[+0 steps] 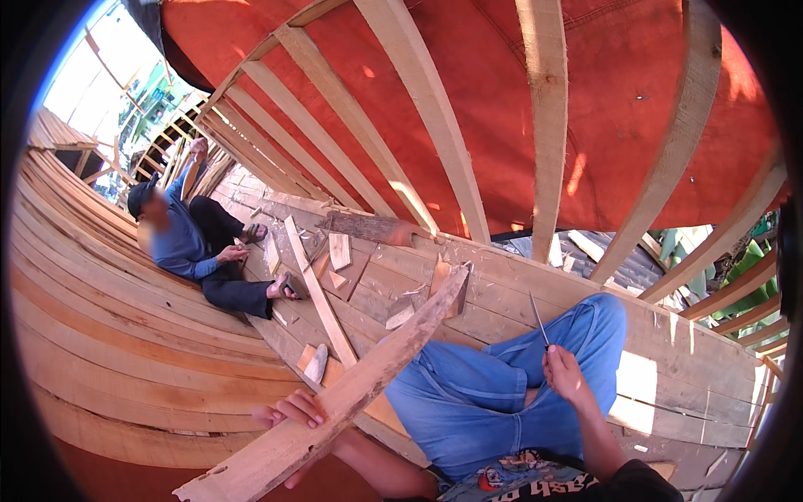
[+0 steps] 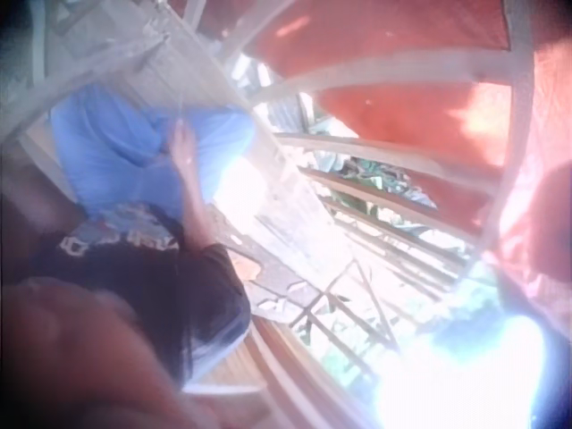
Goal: The person shaves a piece of wood with a knife while sitting inside a wooden boat structure.
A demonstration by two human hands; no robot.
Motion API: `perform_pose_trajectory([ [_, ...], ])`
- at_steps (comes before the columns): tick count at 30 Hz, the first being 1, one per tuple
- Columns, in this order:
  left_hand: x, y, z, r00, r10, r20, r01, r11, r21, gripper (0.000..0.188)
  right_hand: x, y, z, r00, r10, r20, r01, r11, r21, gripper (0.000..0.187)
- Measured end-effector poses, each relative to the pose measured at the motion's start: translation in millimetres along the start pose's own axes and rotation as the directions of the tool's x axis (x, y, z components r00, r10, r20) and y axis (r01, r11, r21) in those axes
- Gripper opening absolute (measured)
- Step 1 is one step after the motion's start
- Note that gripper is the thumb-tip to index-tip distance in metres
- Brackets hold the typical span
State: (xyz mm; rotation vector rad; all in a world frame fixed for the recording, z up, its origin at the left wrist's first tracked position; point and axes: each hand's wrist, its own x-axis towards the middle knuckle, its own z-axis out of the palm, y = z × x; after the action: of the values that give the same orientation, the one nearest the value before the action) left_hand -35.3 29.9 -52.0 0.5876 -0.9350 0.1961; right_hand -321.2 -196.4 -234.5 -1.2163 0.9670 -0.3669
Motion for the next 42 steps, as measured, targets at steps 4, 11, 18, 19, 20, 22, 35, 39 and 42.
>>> perform_pose_trajectory([
  [4, 1, 1, 16, 0.999, -0.015, 0.038, 0.016, 1.0, -0.027, 0.09, -2, 3, -5, 0.983, -0.179, -0.033, 0.159, 0.931, -0.328, 0.041],
  [11, 7, -11, 12, 0.994, 0.106, -0.018, -0.106, 0.994, 0.024, 0.087, 19, -38, 64, 0.956, -0.231, 0.179, 0.286, 0.863, -0.416, 0.041],
  [18, 7, -17, -10, 0.972, 0.17, -0.163, -0.151, 0.981, 0.126, 0.074, 61, -9, 126, 0.895, -0.398, 0.201, 0.445, 0.817, -0.367, 0.042],
  [19, 7, -16, -16, 0.972, 0.171, -0.158, -0.149, 0.979, 0.142, 0.074, 61, -8, 130, 0.885, -0.407, 0.226, 0.465, 0.802, -0.375, 0.042],
  [20, 8, -16, -21, 0.967, 0.179, -0.183, -0.147, 0.974, 0.174, 0.073, 61, -9, 133, 0.874, -0.417, 0.25, 0.485, 0.787, -0.382, 0.042],
  [22, 8, -16, -27, 0.952, 0.198, -0.233, -0.142, 0.962, 0.235, 0.072, 65, -8, 137, 0.869, -0.432, 0.243, 0.495, 0.779, -0.386, 0.041],
  [35, 23, -19, -49, 0.968, 0.157, -0.195, -0.122, 0.976, 0.183, 0.074, 130, -3, 142, 0.933, -0.284, 0.222, 0.356, 0.824, -0.442, 0.045],
  [39, 17, -13, -66, 0.964, 0.159, -0.215, -0.115, 0.973, 0.201, 0.075, 114, -6, 144, 0.923, -0.282, 0.261, 0.375, 0.812, -0.448, 0.046],
  [42, 17, -12, -66, 0.965, 0.145, -0.218, -0.102, 0.975, 0.197, 0.075, 139, 3, 135, 0.934, -0.33, 0.135, 0.352, 0.793, -0.498, 0.047],
])
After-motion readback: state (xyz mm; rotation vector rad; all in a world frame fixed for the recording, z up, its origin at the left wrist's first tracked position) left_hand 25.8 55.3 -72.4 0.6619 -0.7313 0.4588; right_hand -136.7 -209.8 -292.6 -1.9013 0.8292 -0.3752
